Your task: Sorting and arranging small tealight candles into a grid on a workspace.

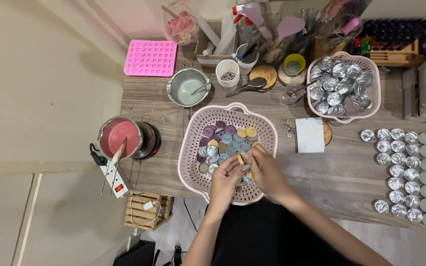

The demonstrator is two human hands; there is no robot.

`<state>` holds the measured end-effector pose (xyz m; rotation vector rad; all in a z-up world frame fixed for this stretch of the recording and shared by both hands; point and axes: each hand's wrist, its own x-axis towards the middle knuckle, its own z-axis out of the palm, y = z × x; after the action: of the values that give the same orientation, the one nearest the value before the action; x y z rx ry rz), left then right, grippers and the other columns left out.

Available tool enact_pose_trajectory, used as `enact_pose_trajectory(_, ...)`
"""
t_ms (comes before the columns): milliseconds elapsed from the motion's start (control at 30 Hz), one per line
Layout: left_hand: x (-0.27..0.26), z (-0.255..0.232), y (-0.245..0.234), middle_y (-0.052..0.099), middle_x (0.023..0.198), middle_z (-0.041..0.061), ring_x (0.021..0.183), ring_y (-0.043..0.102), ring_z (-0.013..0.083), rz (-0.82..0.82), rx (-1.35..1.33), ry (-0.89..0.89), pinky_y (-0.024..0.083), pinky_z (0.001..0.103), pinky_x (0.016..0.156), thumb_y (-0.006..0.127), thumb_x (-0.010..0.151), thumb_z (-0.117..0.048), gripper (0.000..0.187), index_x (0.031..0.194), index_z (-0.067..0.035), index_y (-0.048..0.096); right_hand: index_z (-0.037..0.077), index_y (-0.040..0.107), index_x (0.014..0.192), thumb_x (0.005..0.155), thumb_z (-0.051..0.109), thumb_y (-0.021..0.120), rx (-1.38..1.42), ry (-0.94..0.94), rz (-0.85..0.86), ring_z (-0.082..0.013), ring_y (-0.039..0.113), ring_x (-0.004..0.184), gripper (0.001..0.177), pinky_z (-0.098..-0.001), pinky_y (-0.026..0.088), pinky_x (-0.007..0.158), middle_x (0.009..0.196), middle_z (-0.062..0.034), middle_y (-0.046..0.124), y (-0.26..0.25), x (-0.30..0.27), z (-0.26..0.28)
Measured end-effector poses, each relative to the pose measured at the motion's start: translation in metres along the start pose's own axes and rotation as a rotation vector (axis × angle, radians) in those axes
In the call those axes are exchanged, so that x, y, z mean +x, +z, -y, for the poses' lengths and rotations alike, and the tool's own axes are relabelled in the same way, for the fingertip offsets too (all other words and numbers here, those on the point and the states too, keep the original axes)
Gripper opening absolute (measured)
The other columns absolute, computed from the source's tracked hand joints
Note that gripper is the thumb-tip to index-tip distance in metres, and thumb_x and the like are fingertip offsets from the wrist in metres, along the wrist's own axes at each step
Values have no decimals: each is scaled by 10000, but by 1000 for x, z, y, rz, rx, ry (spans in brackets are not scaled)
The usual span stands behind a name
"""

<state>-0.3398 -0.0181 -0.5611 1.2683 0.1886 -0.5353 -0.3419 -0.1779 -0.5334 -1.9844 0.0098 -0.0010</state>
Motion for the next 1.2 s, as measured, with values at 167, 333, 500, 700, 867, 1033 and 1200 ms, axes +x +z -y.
enact_pose_trajectory(167,6,-19,-8,681,1343,109,1173,693,170,24,56,52,570,299,975,679,939,-115,517,1433,-38,549,-7,555,875,1032,159,519,-2,139,-24,-288,574,717,231,-383,457,669,843,-128,543,-6,8,9)
enact_pose_trajectory(333,-4,-33,-20,660,1339,71,1190,688,156,-44,111,67,565,297,992,645,937,-117,485,1401,-72,512,15,628,899,1016,187,555,-258,83,-22,-292,620,775,220,-421,490,744,876,-127,618,6,17,-45)
enact_pose_trajectory(500,-9,0,-38,778,1050,147,969,735,211,-176,176,107,570,309,876,598,1005,-121,215,1131,37,673,9,669,903,925,195,641,-615,-92,-89,-331,652,869,189,-467,506,825,911,-160,661,0,26,-44)
enact_pose_trajectory(700,-11,0,-29,720,709,139,801,766,187,-184,309,133,571,273,819,397,1140,-174,440,876,60,662,-33,677,917,902,163,650,-526,-129,-351,-380,649,886,199,-470,512,818,924,-206,673,-62,31,-74)
enact_pose_trajectory(867,-8,-43,23,692,1226,96,842,704,119,-193,350,134,570,233,692,560,925,-78,640,1524,-83,337,24,710,862,1086,248,580,-530,378,-578,-358,658,751,342,-474,516,748,874,-201,679,-158,40,-137)
enact_pose_trajectory(1033,5,-29,42,668,1292,131,801,653,128,-202,452,132,543,242,650,656,861,-44,832,1586,-83,248,-25,663,1023,1016,144,673,-500,162,-722,-317,635,787,170,-441,507,732,961,-188,635,-196,74,-164)
enact_pose_trajectory(1200,13,-27,68,694,1270,121,799,649,134,-176,519,77,552,254,706,653,868,-44,800,1569,-83,269,-22,647,1082,969,69,698,-438,176,-739,-294,626,812,154,-427,511,731,992,-166,605,-193,93,-184)
